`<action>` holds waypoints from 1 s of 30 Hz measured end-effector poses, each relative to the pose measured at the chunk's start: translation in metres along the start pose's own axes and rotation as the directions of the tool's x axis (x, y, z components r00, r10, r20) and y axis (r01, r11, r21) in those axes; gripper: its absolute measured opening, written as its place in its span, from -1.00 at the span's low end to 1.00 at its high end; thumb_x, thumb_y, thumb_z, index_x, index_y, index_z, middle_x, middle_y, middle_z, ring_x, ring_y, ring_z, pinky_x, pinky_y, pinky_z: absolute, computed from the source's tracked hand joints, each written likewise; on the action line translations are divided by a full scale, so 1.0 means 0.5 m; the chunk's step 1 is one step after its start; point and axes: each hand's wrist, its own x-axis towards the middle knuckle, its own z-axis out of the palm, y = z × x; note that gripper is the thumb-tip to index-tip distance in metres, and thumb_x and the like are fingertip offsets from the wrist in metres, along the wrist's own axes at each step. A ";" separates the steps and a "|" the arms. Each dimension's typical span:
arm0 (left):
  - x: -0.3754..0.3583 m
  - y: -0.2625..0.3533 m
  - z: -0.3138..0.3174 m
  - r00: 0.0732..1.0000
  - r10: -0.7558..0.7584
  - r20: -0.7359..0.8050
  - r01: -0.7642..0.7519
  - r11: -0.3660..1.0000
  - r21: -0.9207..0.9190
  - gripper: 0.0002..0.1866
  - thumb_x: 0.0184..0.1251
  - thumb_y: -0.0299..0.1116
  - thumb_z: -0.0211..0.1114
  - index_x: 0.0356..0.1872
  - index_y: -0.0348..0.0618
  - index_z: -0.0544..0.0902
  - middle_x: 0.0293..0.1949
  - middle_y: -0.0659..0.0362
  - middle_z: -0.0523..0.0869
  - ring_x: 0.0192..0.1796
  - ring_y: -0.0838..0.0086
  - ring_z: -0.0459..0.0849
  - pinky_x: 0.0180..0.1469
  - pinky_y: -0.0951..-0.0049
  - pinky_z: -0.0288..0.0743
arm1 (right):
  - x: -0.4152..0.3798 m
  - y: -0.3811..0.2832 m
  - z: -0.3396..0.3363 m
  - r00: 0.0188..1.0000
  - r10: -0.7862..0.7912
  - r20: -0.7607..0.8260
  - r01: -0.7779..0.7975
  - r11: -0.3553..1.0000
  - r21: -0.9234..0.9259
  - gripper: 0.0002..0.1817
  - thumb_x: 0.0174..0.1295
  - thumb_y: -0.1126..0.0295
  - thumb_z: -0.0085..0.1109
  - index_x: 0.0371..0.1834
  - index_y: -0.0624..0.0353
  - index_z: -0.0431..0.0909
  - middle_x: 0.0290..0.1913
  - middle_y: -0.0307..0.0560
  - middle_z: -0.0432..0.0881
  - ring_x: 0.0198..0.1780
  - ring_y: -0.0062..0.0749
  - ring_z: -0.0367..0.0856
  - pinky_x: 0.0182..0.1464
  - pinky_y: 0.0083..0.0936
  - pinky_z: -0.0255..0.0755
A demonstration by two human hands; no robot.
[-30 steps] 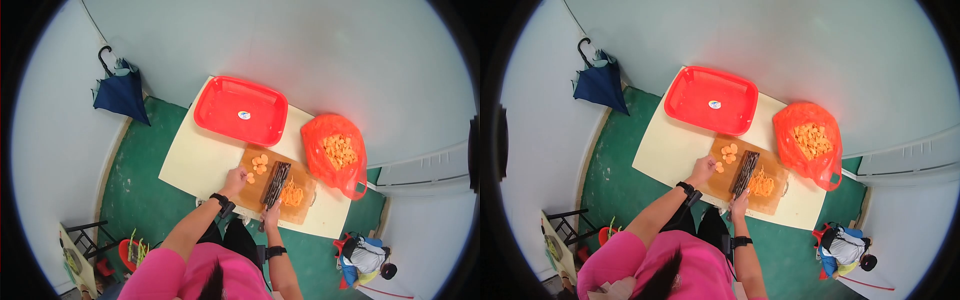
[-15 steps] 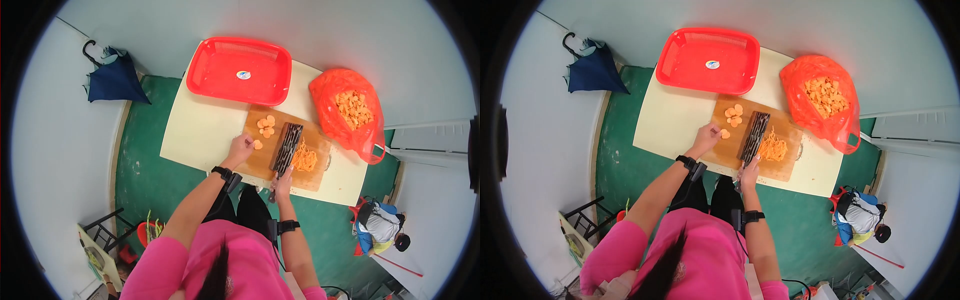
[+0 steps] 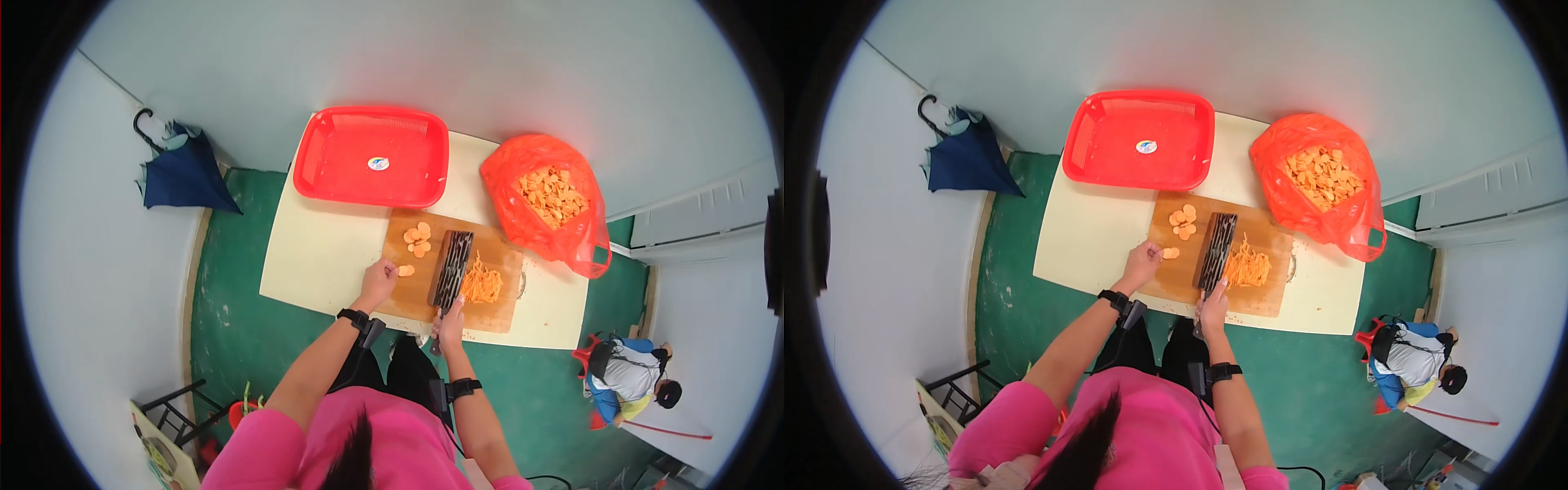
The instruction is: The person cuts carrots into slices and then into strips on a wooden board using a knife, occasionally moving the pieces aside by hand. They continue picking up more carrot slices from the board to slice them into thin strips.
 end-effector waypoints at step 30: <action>-0.037 0.075 0.090 0.988 0.028 0.149 -0.046 0.992 0.118 -0.90 0.30 -0.51 0.40 -0.32 -0.38 0.72 -0.45 0.05 0.79 -0.45 0.46 0.78 -0.34 0.48 0.64 | -0.007 0.043 0.041 0.926 -0.349 -0.142 0.296 0.907 -0.299 -0.22 0.60 -0.12 -0.42 -0.62 0.28 0.42 -0.72 -0.11 0.38 -0.65 -0.32 0.43 -0.50 -0.30 0.31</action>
